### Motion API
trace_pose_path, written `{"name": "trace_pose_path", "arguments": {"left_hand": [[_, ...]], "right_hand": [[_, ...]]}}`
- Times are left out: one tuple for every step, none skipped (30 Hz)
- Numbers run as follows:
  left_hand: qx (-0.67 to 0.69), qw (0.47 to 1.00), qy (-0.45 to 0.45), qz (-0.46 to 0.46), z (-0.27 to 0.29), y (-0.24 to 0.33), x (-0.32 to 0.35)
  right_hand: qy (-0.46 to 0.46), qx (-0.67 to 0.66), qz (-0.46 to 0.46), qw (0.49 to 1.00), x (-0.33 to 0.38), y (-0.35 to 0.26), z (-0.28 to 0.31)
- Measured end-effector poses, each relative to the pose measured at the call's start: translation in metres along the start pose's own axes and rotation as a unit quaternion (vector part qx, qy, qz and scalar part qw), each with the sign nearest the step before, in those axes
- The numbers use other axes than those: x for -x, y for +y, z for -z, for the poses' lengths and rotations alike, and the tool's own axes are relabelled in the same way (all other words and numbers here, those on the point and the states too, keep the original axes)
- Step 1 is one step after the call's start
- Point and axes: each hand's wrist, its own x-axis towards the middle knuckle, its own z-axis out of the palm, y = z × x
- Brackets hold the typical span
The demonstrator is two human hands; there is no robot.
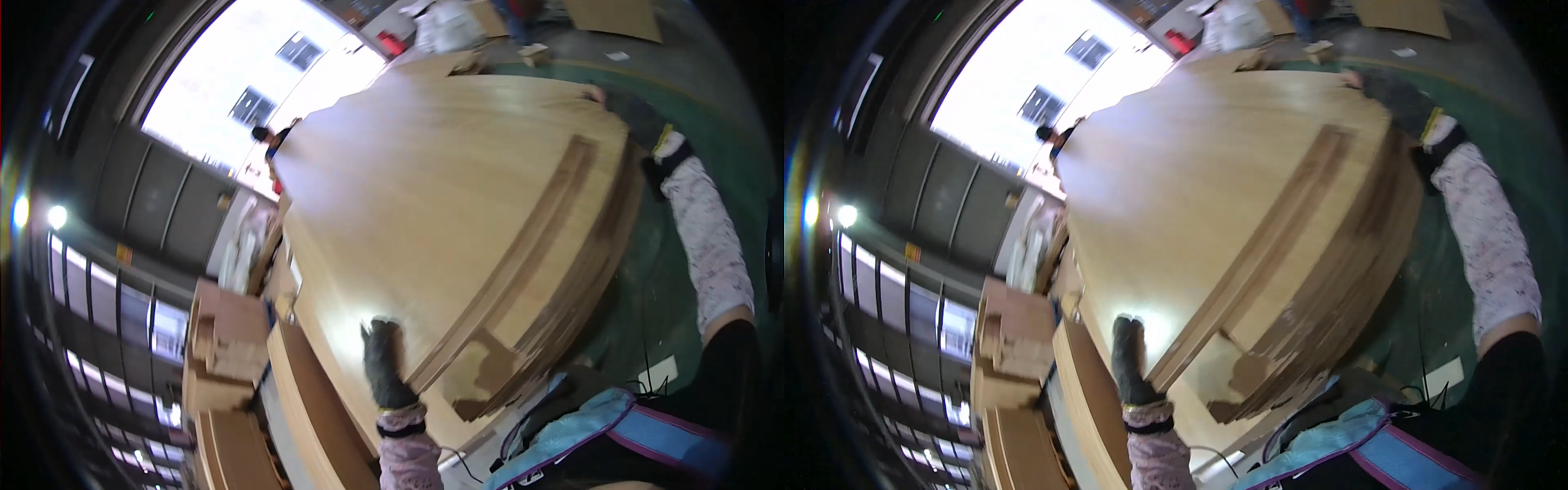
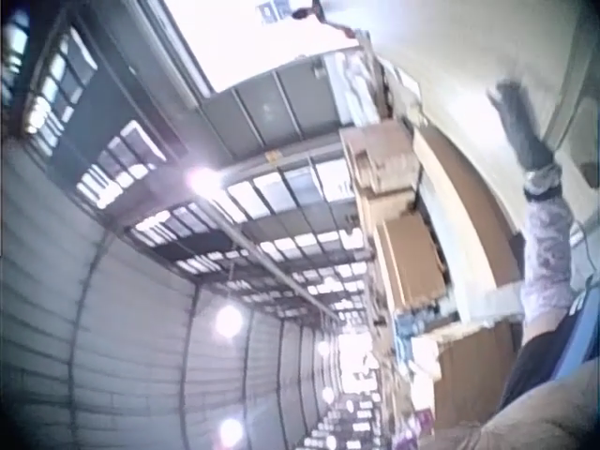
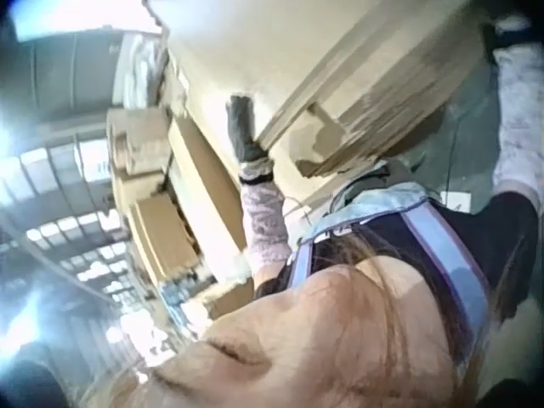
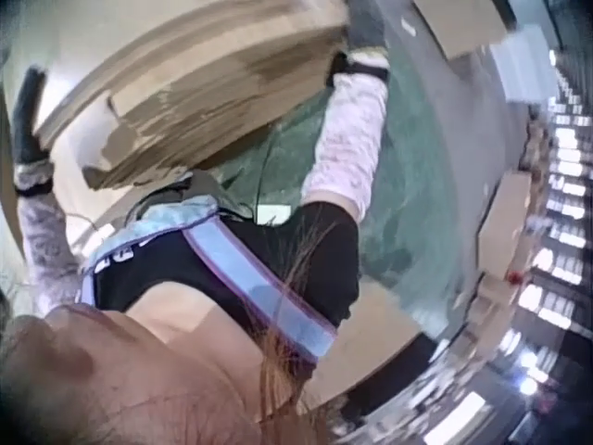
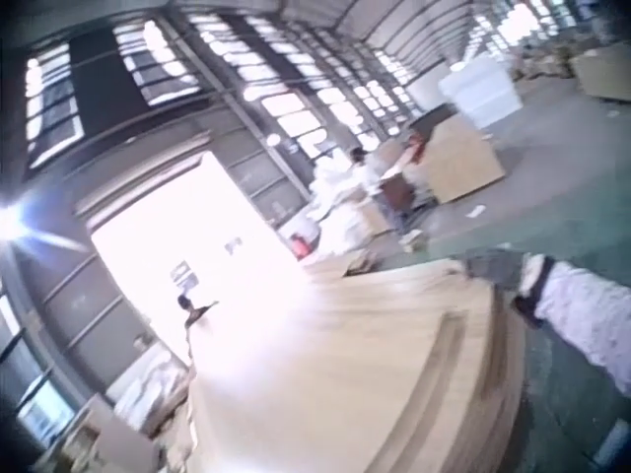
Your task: Moving large wooden boards from a stack to another location in a furniture factory.
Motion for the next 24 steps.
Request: {"name": "trace_pose_path", "arguments": {"left_hand": [[-0.092, 0.991, -0.035, -0.091, 0.015, -0.003, -0.002], [-0.178, 0.978, -0.024, -0.105, 0.027, -0.005, -0.003], [-0.199, 0.972, 0.0, -0.122, 0.026, 0.002, 0.0], [-0.275, 0.948, -0.03, -0.157, 0.026, 0.0, -0.003], [-0.348, 0.916, -0.057, -0.193, 0.024, -0.002, -0.007], [-0.345, 0.916, -0.066, -0.195, 0.018, -0.005, -0.003], [-0.341, 0.915, -0.055, -0.21, 0.01, -0.008, 0.003], [-0.337, 0.914, -0.042, -0.223, 0.003, -0.009, 0.007], [-0.333, 0.915, -0.048, -0.224, -0.001, -0.01, 0.007], [-0.34, 0.917, -0.067, -0.197, -0.005, -0.01, 0.006], [-0.347, 0.919, -0.086, -0.17, -0.011, -0.009, 0.006], [-0.404, 0.869, -0.103, -0.266, -0.028, 0.002, 0.005], [-0.401, 0.871, -0.106, -0.262, -0.038, 0.005, 0.006], [-0.391, 0.875, -0.115, -0.263, -0.045, 0.006, 0.007], [-0.382, 0.878, -0.122, -0.261, -0.047, 0.006, 0.011], [-0.349, 0.895, -0.12, -0.249, -0.043, 0.0, 0.013], [-0.349, 0.897, -0.118, -0.243, -0.041, 0.0, 0.014], [-0.432, 0.842, -0.15, -0.285, -0.041, 0.002, 0.009], [-0.509, 0.776, -0.18, -0.325, -0.044, 0.003, 0.005], [-0.521, 0.777, -0.199, -0.292, -0.049, 0.002, 0.003], [-0.519, 0.781, -0.2, -0.285, -0.056, -0.001, 0.002], [-0.506, 0.796, -0.186, -0.277, -0.06, -0.004, 0.0], [-0.501, 0.807, -0.168, -0.264, -0.06, -0.006, 0.0], [-0.511, 0.807, -0.161, -0.248, -0.056, -0.005, -0.003]], "right_hand": [[0.031, -0.027, 0.007, 0.999, -0.007, 0.006, -0.007], [0.041, -0.041, -0.066, 0.996, -0.017, -0.012, -0.017], [0.049, -0.06, -0.131, 0.988, -0.029, -0.026, -0.027], [0.064, -0.052, -0.141, 0.987, -0.025, -0.025, -0.023], [0.066, -0.083, -0.109, 0.988, -0.02, -0.018, -0.022], [0.062, -0.117, -0.071, 0.989, -0.017, -0.016, -0.021], [0.068, -0.112, -0.075, 0.989, -0.013, -0.015, -0.017], [0.074, -0.13, -0.097, 0.984, -0.01, -0.015, -0.012], [0.08, -0.149, -0.119, 0.978, -0.008, -0.016, -0.011], [0.086, -0.168, -0.14, 0.972, -0.007, -0.019, -0.01], [0.09, -0.187, -0.16, 0.965, -0.007, -0.021, -0.008], [0.092, -0.207, -0.182, 0.957, -0.008, -0.023, -0.012], [0.093, -0.226, -0.203, 0.948, -0.009, -0.029, -0.015], [0.092, -0.222, -0.207, 0.948, -0.01, -0.036, -0.016], [0.103, -0.231, -0.228, 0.94, -0.011, -0.051, -0.017], [0.114, -0.239, -0.249, 0.932, -0.01, -0.058, -0.019], [0.108, -0.239, -0.252, 0.932, -0.01, -0.055, -0.023], [0.107, -0.302, -0.235, 0.918, -0.011, -0.047, -0.024], [0.106, -0.363, -0.217, 0.9, -0.011, -0.036, -0.024], [0.102, -0.36, -0.221, 0.901, -0.014, -0.015, -0.02], [0.09, -0.376, -0.219, 0.896, -0.016, 0.015, -0.013], [0.075, -0.394, -0.217, 0.89, -0.016, 0.033, -0.01], [0.059, -0.402, -0.223, 0.886, -0.016, 0.032, -0.016], [0.048, -0.41, -0.207, 0.887, -0.018, 0.023, -0.019]]}}
